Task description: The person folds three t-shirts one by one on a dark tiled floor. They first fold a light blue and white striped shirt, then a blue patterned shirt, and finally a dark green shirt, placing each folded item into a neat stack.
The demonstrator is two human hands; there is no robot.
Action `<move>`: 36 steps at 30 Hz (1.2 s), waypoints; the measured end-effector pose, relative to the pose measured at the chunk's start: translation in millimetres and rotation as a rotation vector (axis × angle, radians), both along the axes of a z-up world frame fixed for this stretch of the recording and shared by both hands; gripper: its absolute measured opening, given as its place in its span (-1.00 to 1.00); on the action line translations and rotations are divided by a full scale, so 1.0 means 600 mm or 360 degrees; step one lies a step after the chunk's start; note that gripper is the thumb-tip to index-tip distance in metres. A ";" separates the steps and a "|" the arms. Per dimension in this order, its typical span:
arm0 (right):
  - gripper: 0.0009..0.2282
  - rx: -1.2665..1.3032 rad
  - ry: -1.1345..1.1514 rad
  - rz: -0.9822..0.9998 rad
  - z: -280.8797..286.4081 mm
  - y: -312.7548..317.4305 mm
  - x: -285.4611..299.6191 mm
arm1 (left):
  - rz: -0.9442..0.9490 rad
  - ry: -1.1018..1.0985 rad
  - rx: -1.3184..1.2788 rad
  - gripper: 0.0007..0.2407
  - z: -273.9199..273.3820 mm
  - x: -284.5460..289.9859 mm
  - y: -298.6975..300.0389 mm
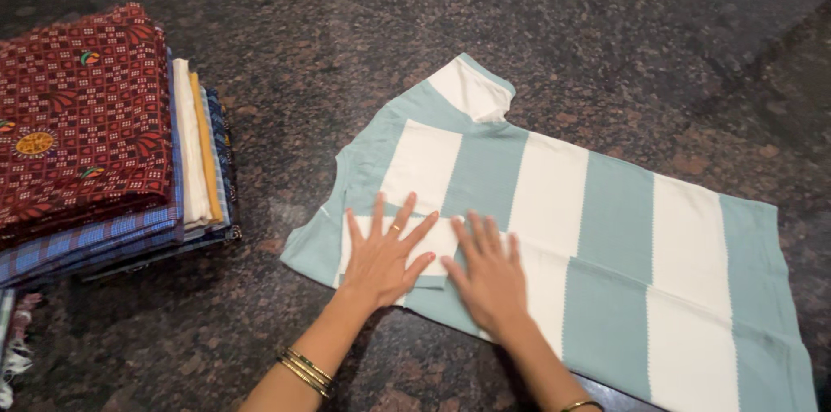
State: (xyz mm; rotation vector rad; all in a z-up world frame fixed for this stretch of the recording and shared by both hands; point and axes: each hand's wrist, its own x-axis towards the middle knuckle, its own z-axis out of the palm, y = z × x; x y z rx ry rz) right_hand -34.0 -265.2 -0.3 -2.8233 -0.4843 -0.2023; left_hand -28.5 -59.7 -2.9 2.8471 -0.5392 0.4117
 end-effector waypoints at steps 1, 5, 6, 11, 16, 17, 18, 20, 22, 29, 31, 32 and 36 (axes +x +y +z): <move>-0.38 -0.0062 0.0044 -0.0105 -0.001 -0.020 0.000 | 0.0058 -0.0030 0.0035 -0.46 0.002 -0.001 0.000; -0.36 -0.0107 0.0057 -0.0362 0.000 -0.081 -0.002 | 0.0084 0.0158 0.0046 -0.44 0.019 0.000 -0.004; -0.36 -0.0121 0.0050 -0.0346 0.000 -0.088 -0.001 | 0.0092 0.0191 0.0056 -0.43 0.025 0.000 -0.004; -0.37 -0.0094 0.0055 -0.0206 -0.004 -0.144 0.006 | 0.0155 0.0493 0.0093 -0.43 0.044 0.013 -0.015; -0.61 0.0132 -0.0129 -0.0460 -0.007 -0.288 0.046 | -0.0153 0.0208 -0.0187 -0.66 0.028 0.110 -0.051; -0.66 0.0280 -0.0156 -0.0489 -0.007 -0.321 0.065 | -0.0256 0.0205 -0.0168 -0.61 0.021 0.142 -0.070; -0.62 0.0302 -0.0141 -0.0488 -0.006 -0.356 0.083 | -0.0358 0.0201 -0.0148 -0.54 0.014 0.178 -0.091; -0.51 0.0247 -0.0125 -0.0476 -0.002 -0.422 0.143 | -0.0519 0.0110 -0.0070 -0.47 0.004 0.259 -0.135; -0.47 0.0081 -0.0025 -0.0532 0.002 -0.485 0.190 | -0.0641 -0.0023 0.0037 -0.50 0.001 0.325 -0.185; -0.43 -0.0580 0.0160 -0.0728 -0.002 -0.625 0.250 | -0.0245 0.0421 0.0597 -0.51 0.043 0.443 -0.219; -0.51 -0.0548 0.0204 -0.0705 -0.001 -0.633 0.246 | -0.0254 0.0217 0.0741 -0.59 0.059 0.440 -0.196; -0.61 -0.0561 0.0157 -0.0681 -0.001 -0.636 0.235 | -0.0299 0.0127 0.0769 -0.60 0.065 0.433 -0.183; -0.79 -0.0459 -0.0164 -0.0497 0.030 -0.641 0.188 | -0.0482 -0.0320 0.0750 -0.73 0.095 0.407 -0.142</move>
